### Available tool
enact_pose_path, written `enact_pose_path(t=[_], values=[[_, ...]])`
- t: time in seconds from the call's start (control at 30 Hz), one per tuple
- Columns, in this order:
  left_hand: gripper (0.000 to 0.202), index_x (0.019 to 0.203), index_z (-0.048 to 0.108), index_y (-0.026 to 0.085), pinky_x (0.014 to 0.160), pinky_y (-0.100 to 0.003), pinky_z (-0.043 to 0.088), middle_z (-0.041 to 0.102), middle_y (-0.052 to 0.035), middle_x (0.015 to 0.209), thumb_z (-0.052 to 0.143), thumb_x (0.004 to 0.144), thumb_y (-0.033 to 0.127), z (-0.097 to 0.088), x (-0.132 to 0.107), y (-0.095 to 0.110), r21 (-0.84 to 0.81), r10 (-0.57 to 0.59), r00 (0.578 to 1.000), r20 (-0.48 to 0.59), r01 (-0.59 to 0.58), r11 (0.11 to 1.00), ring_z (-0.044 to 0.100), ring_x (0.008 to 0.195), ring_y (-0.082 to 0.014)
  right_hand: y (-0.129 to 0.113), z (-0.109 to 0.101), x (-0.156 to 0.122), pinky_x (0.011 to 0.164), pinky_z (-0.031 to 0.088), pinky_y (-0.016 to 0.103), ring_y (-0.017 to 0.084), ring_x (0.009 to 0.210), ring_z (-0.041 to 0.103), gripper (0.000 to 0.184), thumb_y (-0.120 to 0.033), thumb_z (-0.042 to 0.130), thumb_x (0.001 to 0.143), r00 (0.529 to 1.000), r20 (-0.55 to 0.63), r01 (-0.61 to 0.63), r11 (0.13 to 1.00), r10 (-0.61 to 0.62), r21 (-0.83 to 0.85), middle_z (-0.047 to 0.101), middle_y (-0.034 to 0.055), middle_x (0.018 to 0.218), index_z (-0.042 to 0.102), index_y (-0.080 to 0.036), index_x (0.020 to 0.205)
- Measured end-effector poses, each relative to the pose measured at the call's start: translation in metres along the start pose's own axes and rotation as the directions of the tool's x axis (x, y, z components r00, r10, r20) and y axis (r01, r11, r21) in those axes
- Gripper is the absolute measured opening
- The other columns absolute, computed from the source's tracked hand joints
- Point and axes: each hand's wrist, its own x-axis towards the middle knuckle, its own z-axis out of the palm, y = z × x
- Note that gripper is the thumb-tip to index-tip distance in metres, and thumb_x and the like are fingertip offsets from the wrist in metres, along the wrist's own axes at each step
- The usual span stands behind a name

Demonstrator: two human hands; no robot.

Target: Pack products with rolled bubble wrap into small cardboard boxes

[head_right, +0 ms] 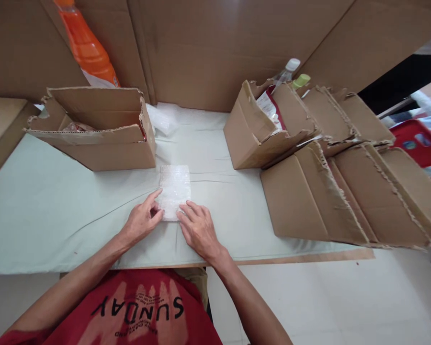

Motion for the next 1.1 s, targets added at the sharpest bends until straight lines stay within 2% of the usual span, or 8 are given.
enact_pose_path(t=[0.13,0.23,0.37,0.47,0.63,0.87,0.97,1.1], values=[[0.051,0.140,0.051,0.018,0.095,-0.042,0.051,0.068,-0.0130,0.120,0.059,0.090,0.026,-0.004,-0.015,-0.002,0.115,0.264,0.944,-0.196,-0.246,0.963,0.063,0.111,-0.0269,0.009,0.006,0.007,0.093,0.047,0.045,0.026,0.118,0.063,0.027,-0.010,0.053,0.097,1.000,0.022,-0.007,0.999,0.007,0.042,0.072,0.0104,0.125,0.069,-0.020,0.117],[0.048,0.139,0.053,0.019,0.101,-0.046,0.048,0.065,-0.0149,0.129,0.059,0.091,0.021,-0.005,-0.029,-0.003,0.138,0.445,0.886,-0.133,-0.428,0.893,0.059,0.120,-0.0292,0.009,-0.002,0.012,0.090,0.048,0.042,0.024,0.105,0.068,0.029,-0.011,0.050,0.098,0.996,0.084,-0.051,0.987,0.039,0.151,0.075,0.0089,0.115,0.069,-0.021,0.118],[0.042,0.135,0.057,0.019,0.085,-0.038,0.053,0.074,-0.0081,0.097,0.050,0.093,0.015,0.001,-0.031,-0.005,0.029,0.360,0.927,-0.108,-0.359,0.933,0.068,0.089,-0.0219,0.006,-0.012,0.014,0.085,0.052,0.039,0.022,0.096,0.070,0.027,-0.021,0.049,0.101,0.980,0.128,-0.186,0.928,0.152,0.322,0.077,0.0053,0.107,0.069,-0.025,0.119],[0.042,0.132,0.060,0.018,0.079,-0.033,0.054,0.074,-0.0062,0.093,0.051,0.092,0.016,0.004,-0.021,-0.007,-0.038,0.207,0.970,-0.128,-0.213,0.976,0.068,0.081,-0.0191,0.002,-0.020,0.010,0.088,0.051,0.040,0.023,0.103,0.068,0.026,-0.023,0.051,0.100,0.970,-0.057,-0.215,0.942,0.237,0.259,0.074,0.0080,0.114,0.067,-0.025,0.121],[0.045,0.134,0.059,0.018,0.074,-0.028,0.053,0.073,-0.0027,0.087,0.054,0.089,0.017,0.005,-0.006,-0.006,-0.028,0.068,0.995,-0.072,-0.070,0.997,0.067,0.073,-0.0165,0.000,-0.019,0.007,0.090,0.046,0.043,0.027,0.113,0.062,0.028,-0.013,0.057,0.095,0.997,-0.074,-0.030,1.000,0.030,0.000,0.071,0.0114,0.123,0.067,-0.021,0.119],[0.041,0.132,0.057,0.016,0.100,-0.046,0.049,0.066,-0.0154,0.126,0.059,0.093,0.025,-0.002,-0.009,-0.004,0.153,0.363,0.914,-0.181,-0.339,0.928,0.061,0.117,-0.0296,0.009,-0.001,0.021,0.093,0.042,0.045,0.028,0.115,0.060,0.025,-0.015,0.054,0.098,0.998,0.055,-0.016,1.000,0.017,-0.022,0.073,0.0083,0.118,0.068,-0.022,0.117],[0.040,0.134,0.055,0.018,0.097,-0.045,0.049,0.070,-0.0122,0.117,0.055,0.094,0.018,-0.009,-0.020,-0.003,0.118,0.479,0.872,-0.098,-0.468,0.876,0.063,0.110,-0.0268,0.006,-0.009,0.020,0.089,0.044,0.044,0.025,0.101,0.065,0.024,-0.016,0.055,0.097,0.993,0.104,-0.060,0.991,0.048,0.116,0.076,0.0073,0.106,0.069,-0.022,0.115],[0.043,0.137,0.053,0.020,0.086,-0.038,0.052,0.074,-0.0060,0.098,0.050,0.094,0.015,-0.013,-0.027,-0.005,-0.030,0.383,0.920,-0.079,-0.386,0.922,0.067,0.091,-0.0208,-0.002,-0.024,0.012,0.089,0.048,0.042,0.023,0.095,0.067,0.024,-0.022,0.055,0.099,0.985,0.130,-0.148,0.945,0.114,0.293,0.076,0.0060,0.103,0.067,-0.024,0.120]])
